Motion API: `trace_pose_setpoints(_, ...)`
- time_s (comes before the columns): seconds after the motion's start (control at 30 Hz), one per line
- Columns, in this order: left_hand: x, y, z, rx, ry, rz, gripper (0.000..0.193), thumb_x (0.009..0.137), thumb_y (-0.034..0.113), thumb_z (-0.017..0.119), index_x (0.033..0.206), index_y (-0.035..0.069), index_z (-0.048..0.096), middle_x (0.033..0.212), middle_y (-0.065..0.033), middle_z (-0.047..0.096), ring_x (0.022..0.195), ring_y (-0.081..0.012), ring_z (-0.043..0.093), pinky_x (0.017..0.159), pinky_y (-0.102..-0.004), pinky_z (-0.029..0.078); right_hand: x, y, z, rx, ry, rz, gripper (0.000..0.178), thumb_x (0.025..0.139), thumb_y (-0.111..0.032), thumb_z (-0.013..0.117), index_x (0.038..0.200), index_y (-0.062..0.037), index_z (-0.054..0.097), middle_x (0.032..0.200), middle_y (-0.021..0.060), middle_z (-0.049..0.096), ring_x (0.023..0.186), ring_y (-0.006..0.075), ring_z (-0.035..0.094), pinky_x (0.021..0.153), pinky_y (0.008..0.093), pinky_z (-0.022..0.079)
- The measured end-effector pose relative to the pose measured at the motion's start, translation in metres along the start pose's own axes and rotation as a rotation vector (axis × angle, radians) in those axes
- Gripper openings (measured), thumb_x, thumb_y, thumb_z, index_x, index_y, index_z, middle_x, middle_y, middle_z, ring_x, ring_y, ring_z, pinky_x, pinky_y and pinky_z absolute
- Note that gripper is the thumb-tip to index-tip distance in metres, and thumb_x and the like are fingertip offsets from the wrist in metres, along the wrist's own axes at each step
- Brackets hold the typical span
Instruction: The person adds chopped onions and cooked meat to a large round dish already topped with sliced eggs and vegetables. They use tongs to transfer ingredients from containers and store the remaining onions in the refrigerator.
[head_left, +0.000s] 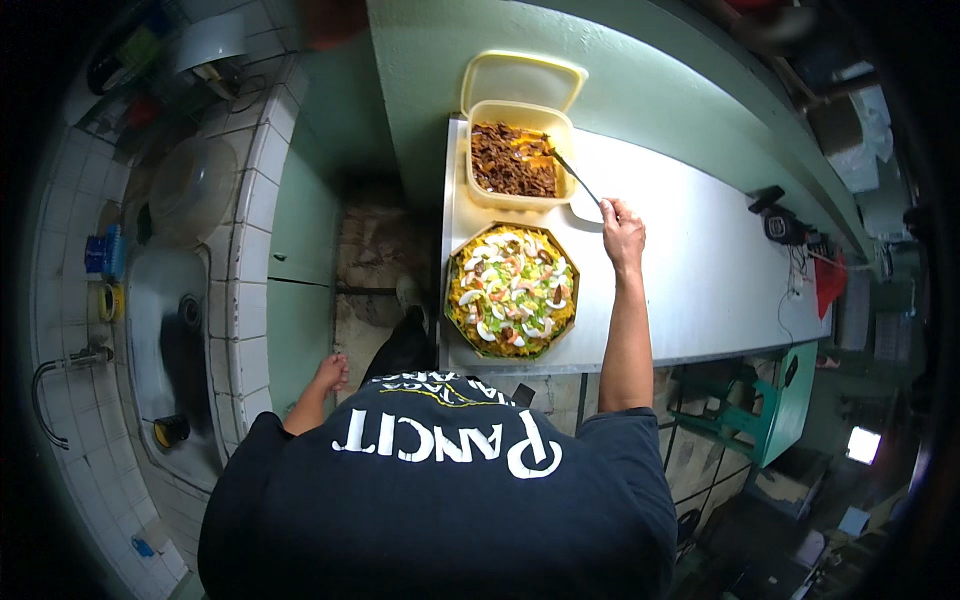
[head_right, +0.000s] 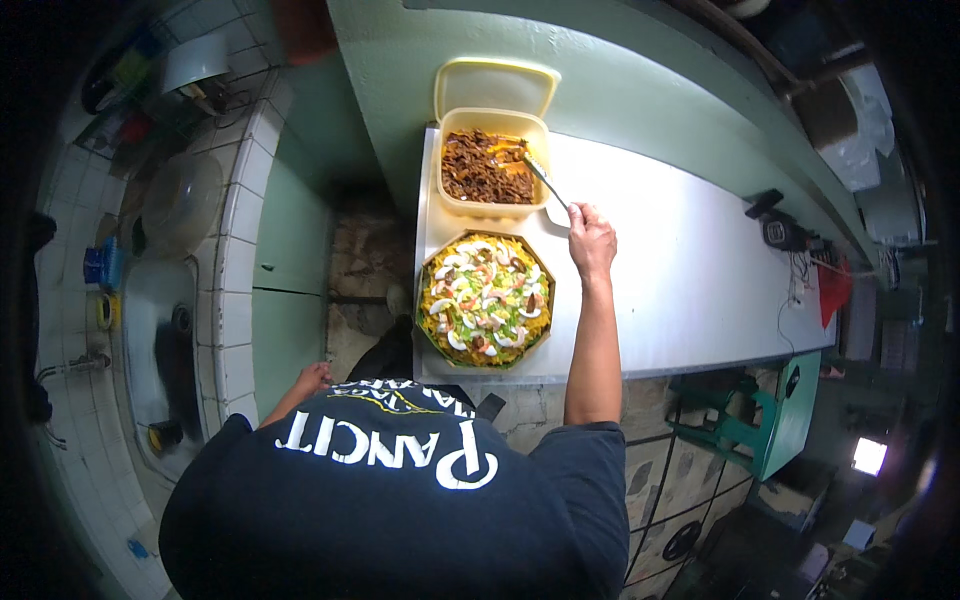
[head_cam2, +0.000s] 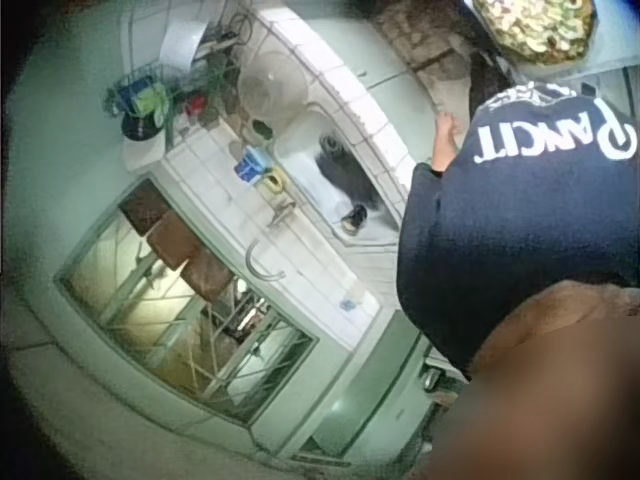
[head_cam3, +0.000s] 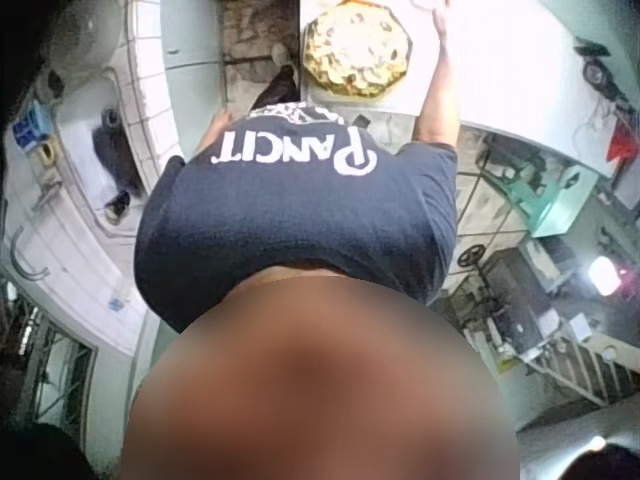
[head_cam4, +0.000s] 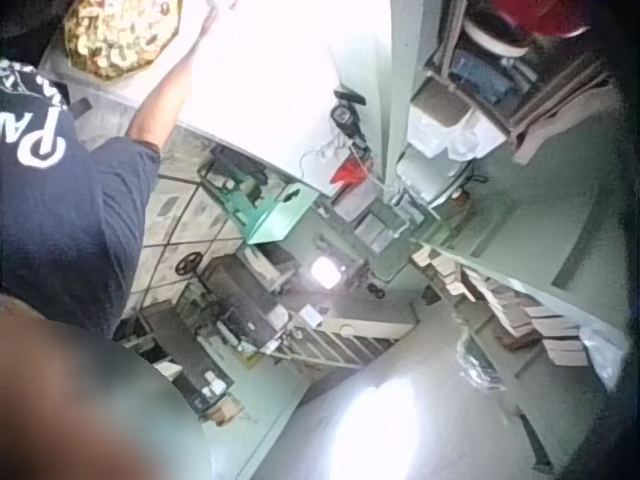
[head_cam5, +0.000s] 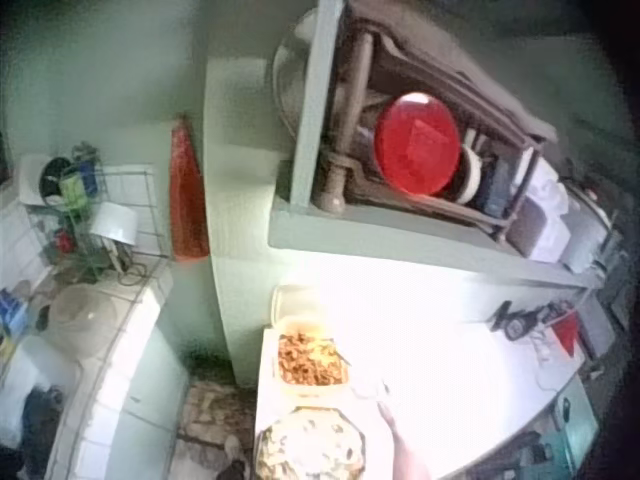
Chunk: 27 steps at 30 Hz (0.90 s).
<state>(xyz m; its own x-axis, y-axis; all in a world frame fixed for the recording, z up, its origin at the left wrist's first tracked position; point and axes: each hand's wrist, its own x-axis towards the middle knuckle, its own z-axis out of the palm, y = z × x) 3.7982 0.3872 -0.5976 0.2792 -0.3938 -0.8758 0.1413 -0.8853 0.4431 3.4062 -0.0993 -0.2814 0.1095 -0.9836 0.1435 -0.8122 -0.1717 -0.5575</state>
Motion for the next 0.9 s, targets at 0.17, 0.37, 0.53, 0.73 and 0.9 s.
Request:
trace_pose_setpoints(0.17, -0.026, 0.053, 0.013, 0.129, -0.016, -0.090, 0.033, 0.094, 0.033, 0.048, 0.124, 0.020, 0.052, 0.097, 0.0030, 0.062, 0.071, -0.0116, 0.057, 0.059, -0.0321, 0.045, -0.029, 0.021, -0.019, 0.279, 0.080, -0.008, 0.022, 0.089, -0.024, 0.059, 0.095, -0.0055, 0.070, 0.081, 0.0148, 0.066, 0.077, 0.0245, 0.065, 0.069, 0.0329, 0.048)
trace_pose_setpoints(0.37, -0.036, 0.067, 0.023, 0.131, -0.047, -0.049, 0.034, 0.095, 0.033, 0.047, 0.126, 0.021, 0.050, 0.097, 0.0031, 0.061, 0.073, -0.0113, 0.057, 0.060, -0.0319, 0.045, -0.009, -0.011, 0.019, -0.275, -0.014, -0.115, 0.023, 0.092, -0.027, 0.053, 0.096, -0.0086, 0.065, 0.093, 0.0121, 0.065, 0.081, 0.0340, 0.064, 0.072, 0.0408, 0.050)
trace_pose_setpoints(0.53, -0.034, 0.033, 0.007, 0.026, -0.015, -0.049, 0.034, 0.094, 0.032, 0.047, 0.126, 0.021, 0.050, 0.094, 0.0032, 0.060, 0.071, -0.0118, 0.056, 0.060, -0.0321, 0.045, 0.010, -0.045, 0.048, -0.397, -0.183, -0.331, 0.017, 0.090, -0.023, 0.051, 0.093, -0.0100, 0.062, 0.100, 0.0102, 0.062, 0.089, 0.0317, 0.063, 0.078, 0.0474, 0.047)
trace_pose_setpoints(0.73, -0.030, -0.021, -0.004, -0.049, 0.045, -0.111, 0.035, 0.094, 0.032, 0.047, 0.127, 0.021, 0.049, 0.094, 0.0013, 0.059, 0.072, -0.0136, 0.056, 0.060, -0.0329, 0.043, 0.042, -0.072, 0.070, -0.693, -0.171, -0.825, 0.020, 0.085, -0.013, 0.051, 0.102, -0.0106, 0.061, 0.108, 0.0095, 0.057, 0.102, 0.0263, 0.057, 0.084, 0.0441, 0.045)
trace_pose_setpoints(0.9, -0.029, -0.023, 0.001, -0.040, 0.018, -0.117, 0.035, 0.094, 0.034, 0.047, 0.126, 0.020, 0.050, 0.097, -0.0005, 0.059, 0.075, -0.0146, 0.057, 0.062, -0.0339, 0.044, 0.068, -0.088, 0.081, -0.664, -0.199, -0.910, 0.018, 0.087, -0.016, 0.050, 0.095, -0.0136, 0.066, 0.106, 0.0074, 0.058, 0.095, 0.0255, 0.059, 0.086, 0.0441, 0.044)
